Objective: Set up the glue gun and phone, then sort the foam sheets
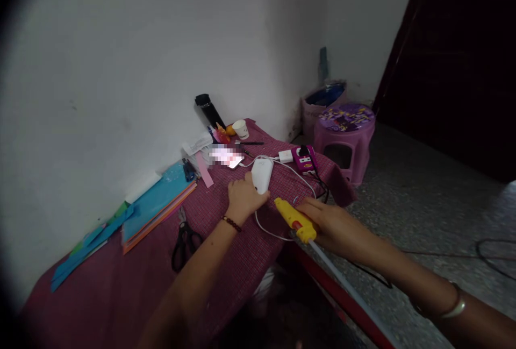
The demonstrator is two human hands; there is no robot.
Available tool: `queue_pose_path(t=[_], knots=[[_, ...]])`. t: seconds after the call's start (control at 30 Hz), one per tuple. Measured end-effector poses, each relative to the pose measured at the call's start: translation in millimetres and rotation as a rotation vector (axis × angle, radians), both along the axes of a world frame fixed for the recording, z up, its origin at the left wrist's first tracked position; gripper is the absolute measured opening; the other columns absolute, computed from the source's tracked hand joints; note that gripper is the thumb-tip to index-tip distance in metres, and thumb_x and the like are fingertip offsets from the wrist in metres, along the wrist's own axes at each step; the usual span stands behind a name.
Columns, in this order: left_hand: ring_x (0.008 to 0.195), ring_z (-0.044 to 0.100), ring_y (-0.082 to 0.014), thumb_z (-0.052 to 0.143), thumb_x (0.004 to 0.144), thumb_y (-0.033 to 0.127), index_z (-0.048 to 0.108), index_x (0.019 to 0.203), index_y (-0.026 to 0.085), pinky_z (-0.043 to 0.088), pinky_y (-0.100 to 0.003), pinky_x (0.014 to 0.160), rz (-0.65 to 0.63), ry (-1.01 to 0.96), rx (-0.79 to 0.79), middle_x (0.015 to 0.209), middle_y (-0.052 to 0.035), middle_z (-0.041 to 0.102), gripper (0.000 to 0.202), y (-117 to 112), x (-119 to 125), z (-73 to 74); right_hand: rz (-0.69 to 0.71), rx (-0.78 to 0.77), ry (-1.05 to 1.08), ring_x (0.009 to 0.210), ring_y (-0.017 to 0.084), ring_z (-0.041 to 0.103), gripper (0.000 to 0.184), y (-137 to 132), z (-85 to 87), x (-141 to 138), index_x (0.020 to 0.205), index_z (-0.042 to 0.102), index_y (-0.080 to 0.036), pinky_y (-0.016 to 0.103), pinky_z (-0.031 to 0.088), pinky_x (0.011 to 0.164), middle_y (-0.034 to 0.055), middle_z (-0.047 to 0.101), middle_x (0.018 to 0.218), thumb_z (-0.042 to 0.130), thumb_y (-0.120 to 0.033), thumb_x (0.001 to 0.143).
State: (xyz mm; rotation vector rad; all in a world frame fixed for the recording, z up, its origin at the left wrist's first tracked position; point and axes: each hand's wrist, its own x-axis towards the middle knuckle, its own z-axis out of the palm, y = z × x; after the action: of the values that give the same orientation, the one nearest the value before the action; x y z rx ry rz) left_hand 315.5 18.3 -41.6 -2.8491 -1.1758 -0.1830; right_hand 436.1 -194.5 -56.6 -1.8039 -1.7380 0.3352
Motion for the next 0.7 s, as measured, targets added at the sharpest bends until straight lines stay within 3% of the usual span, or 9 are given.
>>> queue_pose_path(t=[0.27,0.47,0.6,0.7], knots=[[0.098,0.07,-0.0363,0.061,0.071,0.057,0.047,0.122,0.009,0.03,-0.055,0.104,0.078,0.029,-0.123,0.099,-0.0204,0.074,0.071,-16.4,29.8,13.7,-0.007,0.009,0.054,0.092,0.019,0.064,0.023,-17.1,9.9,5.0,0.114,0.058,-0.022,0.031,0.05,0.078,0.0082,0.064,0.108,0.051,-0.02,0.093],[0.109,0.067,-0.0362,0.062,0.073,0.054,0.046,0.125,0.009,0.033,-0.053,0.106,0.126,-0.027,-0.27,0.112,-0.0255,0.07,0.071,-19.4,47.5,32.0,-0.101,-0.023,0.053,0.09,0.02,0.062,0.019,-34.1,18.1,12.5,0.11,0.058,-0.02,0.033,0.046,0.077,0.0089,0.063,0.105,0.049,-0.023,0.094],[0.122,0.059,-0.0412,0.073,0.066,0.057,0.048,0.123,0.011,0.033,-0.053,0.107,0.163,-0.246,-0.455,0.122,-0.0289,0.065,0.078,-15.8,48.0,37.8,-0.102,0.003,0.069,0.087,0.02,0.061,0.017,-42.6,15.6,16.4,0.104,0.058,-0.019,0.032,0.046,0.075,0.0089,0.061,0.101,0.048,-0.03,0.096],[0.126,0.056,-0.0398,0.074,0.067,0.058,0.053,0.115,0.015,0.037,-0.049,0.106,0.209,-0.522,-0.688,0.122,-0.0265,0.066,0.068,-13.9,32.0,29.0,-0.13,0.027,0.082,0.082,0.02,0.062,0.018,-47.0,11.2,19.3,0.098,0.059,-0.019,0.031,0.046,0.072,0.0077,0.063,0.096,0.05,-0.034,0.095]])
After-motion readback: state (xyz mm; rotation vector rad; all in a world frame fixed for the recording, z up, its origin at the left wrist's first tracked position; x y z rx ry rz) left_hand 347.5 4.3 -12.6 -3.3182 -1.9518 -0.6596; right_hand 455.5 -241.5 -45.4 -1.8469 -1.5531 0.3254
